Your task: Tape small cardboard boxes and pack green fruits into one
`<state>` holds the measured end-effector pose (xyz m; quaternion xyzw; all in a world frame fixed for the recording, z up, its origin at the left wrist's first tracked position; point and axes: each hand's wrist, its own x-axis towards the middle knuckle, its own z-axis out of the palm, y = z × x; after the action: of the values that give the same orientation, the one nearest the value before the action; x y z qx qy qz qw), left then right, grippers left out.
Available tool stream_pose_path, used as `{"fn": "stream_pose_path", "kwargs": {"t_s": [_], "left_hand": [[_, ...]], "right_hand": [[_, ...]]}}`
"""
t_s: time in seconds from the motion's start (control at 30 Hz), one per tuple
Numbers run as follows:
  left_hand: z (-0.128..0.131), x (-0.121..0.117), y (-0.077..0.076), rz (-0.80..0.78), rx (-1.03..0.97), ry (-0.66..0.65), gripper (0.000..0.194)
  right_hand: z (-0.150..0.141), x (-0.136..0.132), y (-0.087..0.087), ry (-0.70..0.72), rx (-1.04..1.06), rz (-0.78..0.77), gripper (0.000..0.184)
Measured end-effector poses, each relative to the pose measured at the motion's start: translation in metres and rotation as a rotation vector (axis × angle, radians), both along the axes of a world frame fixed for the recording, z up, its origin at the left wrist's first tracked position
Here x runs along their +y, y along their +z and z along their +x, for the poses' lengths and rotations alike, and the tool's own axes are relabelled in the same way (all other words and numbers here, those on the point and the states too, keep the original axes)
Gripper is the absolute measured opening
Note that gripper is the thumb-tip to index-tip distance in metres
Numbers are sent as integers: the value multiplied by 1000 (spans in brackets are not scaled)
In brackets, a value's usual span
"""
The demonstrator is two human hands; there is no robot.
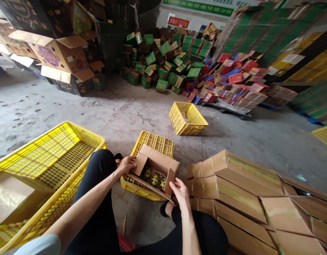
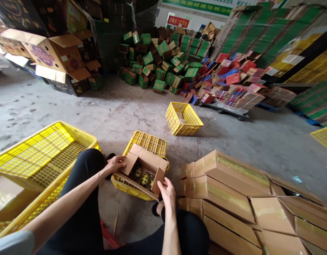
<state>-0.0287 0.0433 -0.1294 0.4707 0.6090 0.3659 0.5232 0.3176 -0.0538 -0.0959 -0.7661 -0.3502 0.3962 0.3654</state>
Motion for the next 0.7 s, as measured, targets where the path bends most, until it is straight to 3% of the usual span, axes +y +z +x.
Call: {"fn": "stream_pose_path", "kwargs": {"t_s": [0.53, 0.63, 0.7], "left_hand": [[2, -2, 6, 8, 80, -25, 50], [4, -3, 11, 32, 79, -33, 55], [10, -3, 16, 85, 114, -60, 73]], "right_hand": [[-7, 3, 10, 123, -290, -15, 56], [-15, 2, 15, 102, -335, -42, 69], [-26, 1, 18, 102, -378, -31, 86]]}}
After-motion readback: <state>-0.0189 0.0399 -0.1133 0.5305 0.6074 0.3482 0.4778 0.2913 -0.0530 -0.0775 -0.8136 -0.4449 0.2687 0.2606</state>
